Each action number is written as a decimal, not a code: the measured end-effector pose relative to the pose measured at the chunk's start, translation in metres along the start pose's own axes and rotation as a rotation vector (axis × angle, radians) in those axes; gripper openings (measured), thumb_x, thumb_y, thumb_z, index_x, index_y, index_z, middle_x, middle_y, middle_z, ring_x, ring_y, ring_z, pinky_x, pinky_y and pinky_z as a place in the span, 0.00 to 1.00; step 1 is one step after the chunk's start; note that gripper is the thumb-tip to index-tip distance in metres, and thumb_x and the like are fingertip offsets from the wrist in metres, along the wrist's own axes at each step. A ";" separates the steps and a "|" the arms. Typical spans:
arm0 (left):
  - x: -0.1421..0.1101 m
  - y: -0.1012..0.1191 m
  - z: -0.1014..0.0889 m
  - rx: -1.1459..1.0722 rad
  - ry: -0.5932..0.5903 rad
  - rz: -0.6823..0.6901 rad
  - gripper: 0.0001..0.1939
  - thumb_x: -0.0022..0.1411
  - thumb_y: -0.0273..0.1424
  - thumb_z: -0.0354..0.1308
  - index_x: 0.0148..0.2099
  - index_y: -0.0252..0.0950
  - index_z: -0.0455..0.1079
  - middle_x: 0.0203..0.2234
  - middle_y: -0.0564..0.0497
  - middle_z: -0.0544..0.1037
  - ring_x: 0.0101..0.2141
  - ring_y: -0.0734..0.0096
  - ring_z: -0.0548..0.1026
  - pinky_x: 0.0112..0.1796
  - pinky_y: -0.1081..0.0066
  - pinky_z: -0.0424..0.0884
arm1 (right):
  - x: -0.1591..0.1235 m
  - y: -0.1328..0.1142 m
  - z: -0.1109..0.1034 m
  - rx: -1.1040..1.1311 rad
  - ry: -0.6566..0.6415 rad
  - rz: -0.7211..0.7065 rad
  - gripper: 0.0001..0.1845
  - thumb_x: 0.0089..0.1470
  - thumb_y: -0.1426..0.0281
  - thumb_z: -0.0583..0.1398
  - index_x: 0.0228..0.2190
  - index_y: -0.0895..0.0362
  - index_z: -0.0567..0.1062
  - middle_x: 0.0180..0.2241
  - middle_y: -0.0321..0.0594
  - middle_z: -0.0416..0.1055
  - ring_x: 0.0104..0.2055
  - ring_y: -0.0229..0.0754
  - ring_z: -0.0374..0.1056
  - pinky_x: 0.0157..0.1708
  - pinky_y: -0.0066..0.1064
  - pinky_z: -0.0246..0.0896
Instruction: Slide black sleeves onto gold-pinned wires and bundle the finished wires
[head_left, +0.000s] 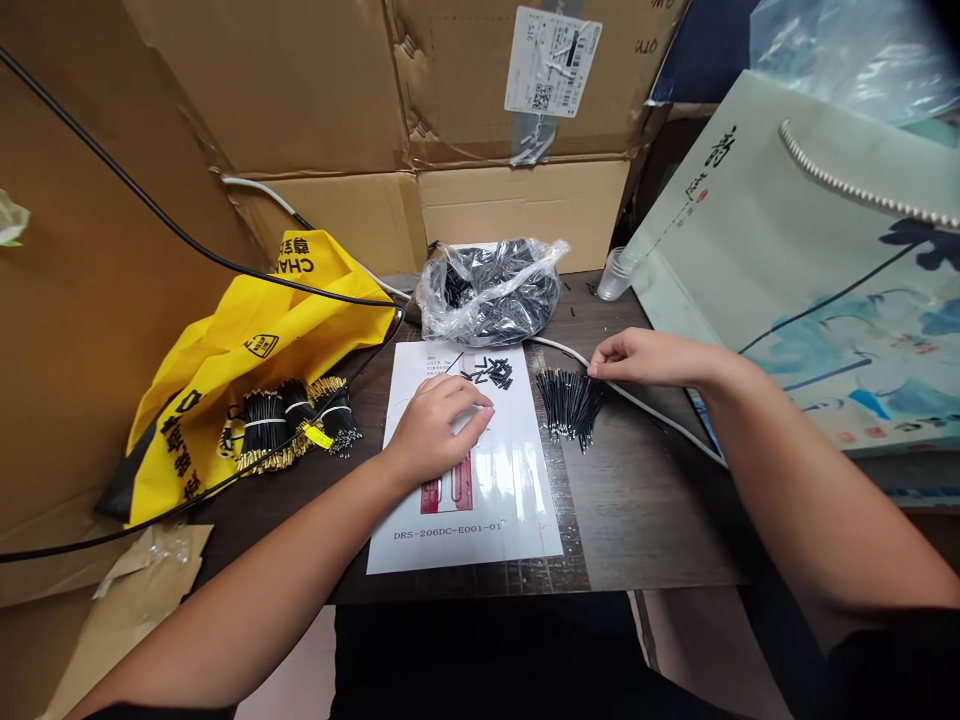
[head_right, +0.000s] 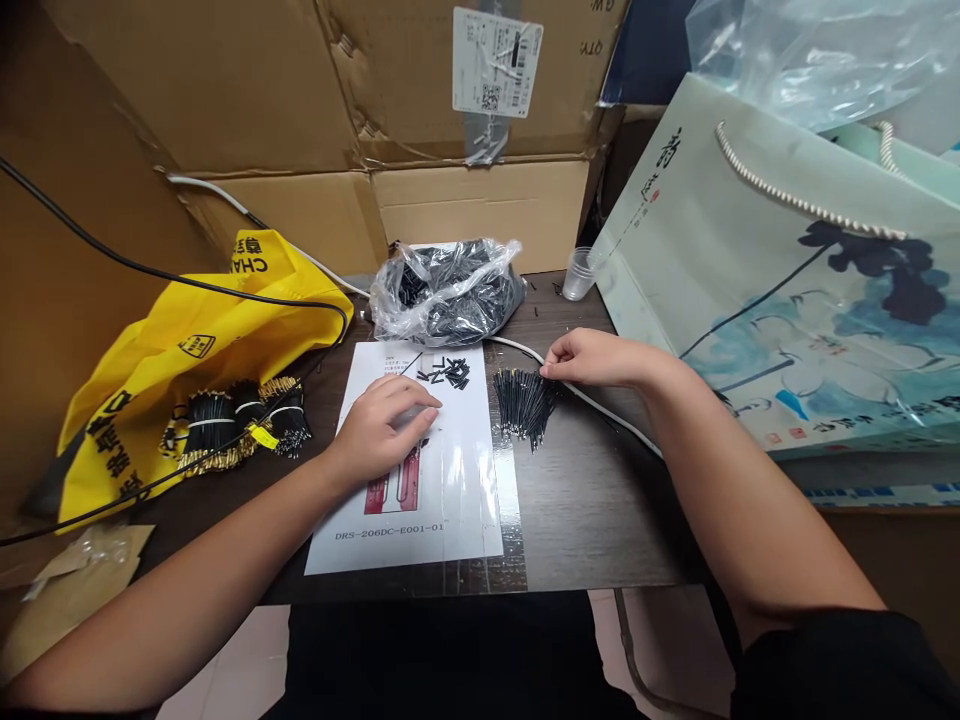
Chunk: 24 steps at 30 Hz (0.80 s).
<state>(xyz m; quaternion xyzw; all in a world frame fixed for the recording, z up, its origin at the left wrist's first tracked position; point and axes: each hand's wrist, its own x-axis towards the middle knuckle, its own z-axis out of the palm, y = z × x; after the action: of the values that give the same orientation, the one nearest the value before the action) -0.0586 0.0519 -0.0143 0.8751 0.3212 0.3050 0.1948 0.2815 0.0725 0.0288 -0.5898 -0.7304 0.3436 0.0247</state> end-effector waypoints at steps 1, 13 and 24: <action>0.000 0.000 0.000 0.003 -0.005 -0.002 0.09 0.67 0.34 0.54 0.41 0.37 0.75 0.36 0.48 0.77 0.41 0.64 0.72 0.46 0.61 0.67 | 0.000 0.000 0.001 -0.018 0.025 0.003 0.18 0.53 0.53 0.60 0.27 0.55 0.78 0.26 0.38 0.74 0.26 0.39 0.65 0.26 0.31 0.59; 0.001 -0.002 0.001 0.027 -0.043 0.018 0.09 0.67 0.33 0.54 0.40 0.36 0.75 0.35 0.48 0.76 0.39 0.64 0.71 0.46 0.60 0.66 | -0.082 0.024 0.031 -0.311 0.295 0.137 0.10 0.56 0.62 0.58 0.33 0.53 0.78 0.30 0.39 0.76 0.30 0.41 0.69 0.30 0.32 0.58; 0.001 -0.002 0.003 0.032 -0.034 0.005 0.09 0.67 0.32 0.54 0.39 0.37 0.75 0.35 0.49 0.76 0.39 0.65 0.71 0.46 0.60 0.66 | -0.104 0.022 0.097 -0.461 0.485 0.334 0.09 0.62 0.66 0.52 0.32 0.54 0.68 0.35 0.41 0.72 0.31 0.44 0.68 0.26 0.33 0.49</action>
<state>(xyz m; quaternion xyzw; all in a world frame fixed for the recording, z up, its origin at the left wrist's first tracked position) -0.0569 0.0537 -0.0170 0.8840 0.3204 0.2854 0.1854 0.2886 -0.0636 -0.0181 -0.7553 -0.6551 0.0200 0.0071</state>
